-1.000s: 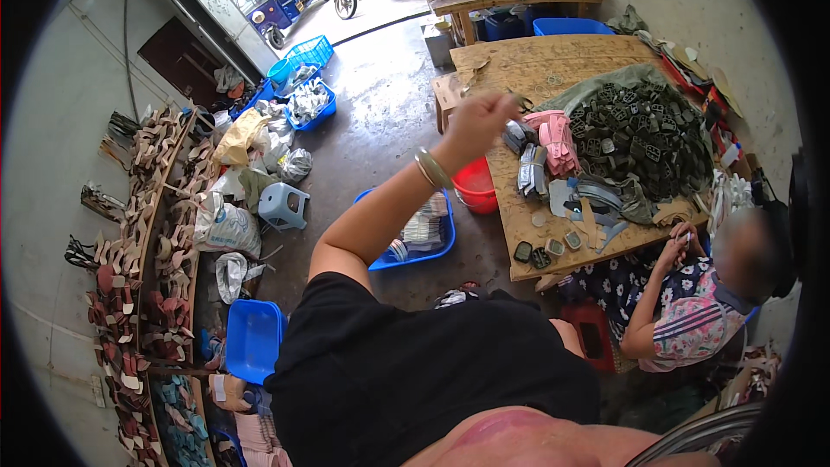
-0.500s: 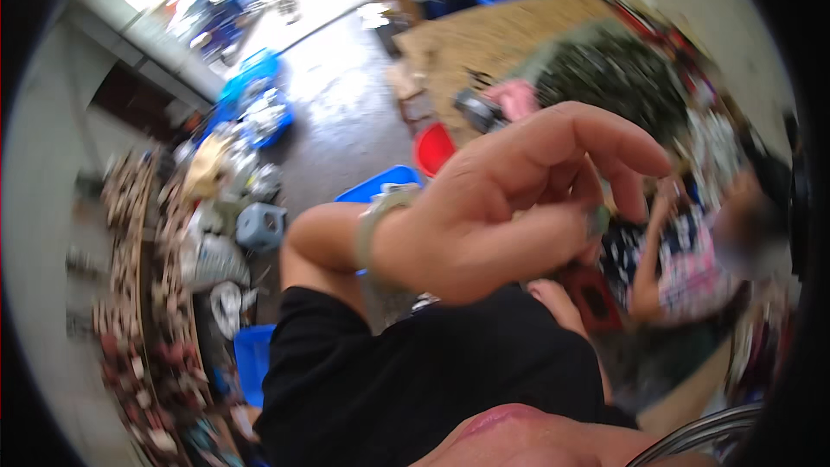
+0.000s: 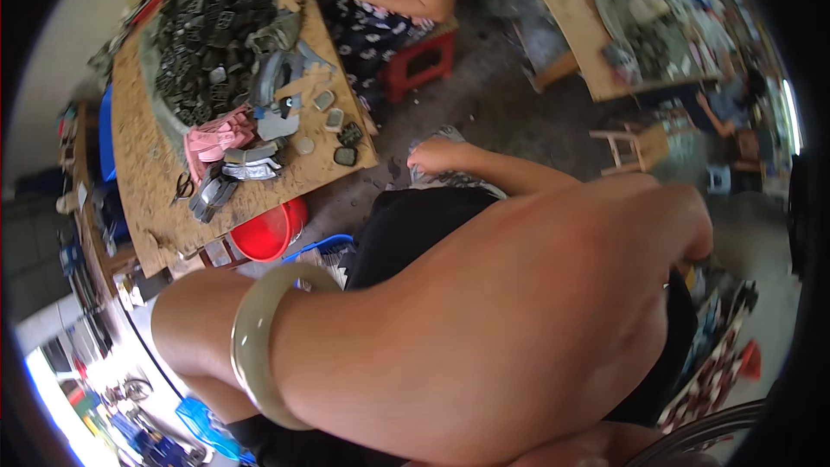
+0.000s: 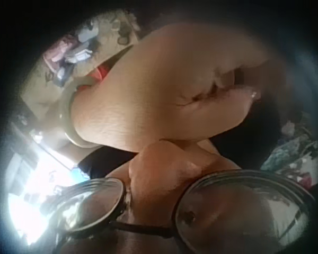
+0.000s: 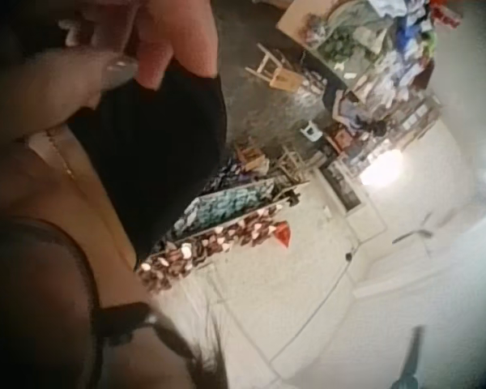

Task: The person assembles shoe strap components by hand, attaching reinforcement strips and linings together and pressing the folded pieces.

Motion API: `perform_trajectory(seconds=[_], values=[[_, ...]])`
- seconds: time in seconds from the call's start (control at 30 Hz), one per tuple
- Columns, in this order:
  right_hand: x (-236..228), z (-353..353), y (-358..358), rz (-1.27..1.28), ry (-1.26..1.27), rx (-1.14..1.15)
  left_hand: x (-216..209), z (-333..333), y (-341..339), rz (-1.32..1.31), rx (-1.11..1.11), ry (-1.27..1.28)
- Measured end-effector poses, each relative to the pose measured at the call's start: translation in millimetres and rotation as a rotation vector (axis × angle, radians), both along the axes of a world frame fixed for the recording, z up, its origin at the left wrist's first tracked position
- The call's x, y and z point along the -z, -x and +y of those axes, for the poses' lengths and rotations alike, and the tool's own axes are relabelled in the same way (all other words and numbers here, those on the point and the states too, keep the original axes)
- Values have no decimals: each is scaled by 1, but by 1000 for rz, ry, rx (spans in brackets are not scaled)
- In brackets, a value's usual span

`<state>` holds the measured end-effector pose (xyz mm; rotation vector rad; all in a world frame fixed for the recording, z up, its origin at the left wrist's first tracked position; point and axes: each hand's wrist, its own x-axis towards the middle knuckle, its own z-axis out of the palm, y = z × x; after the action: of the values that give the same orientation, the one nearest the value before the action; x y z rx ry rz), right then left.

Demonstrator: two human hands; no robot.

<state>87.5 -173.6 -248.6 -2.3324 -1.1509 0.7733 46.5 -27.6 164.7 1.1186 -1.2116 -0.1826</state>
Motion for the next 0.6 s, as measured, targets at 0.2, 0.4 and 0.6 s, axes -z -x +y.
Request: perform_trajectory(seconds=[0.2,0.4,0.6], values=[[9,-41,93,155,202,395,8,12,39,-300,164,44],[-22,-12,151,235,210,644,83,27,39,-425,109,-67],[-30,211,74,34,-174,-226,389,61,121,267,-210,-1238]])
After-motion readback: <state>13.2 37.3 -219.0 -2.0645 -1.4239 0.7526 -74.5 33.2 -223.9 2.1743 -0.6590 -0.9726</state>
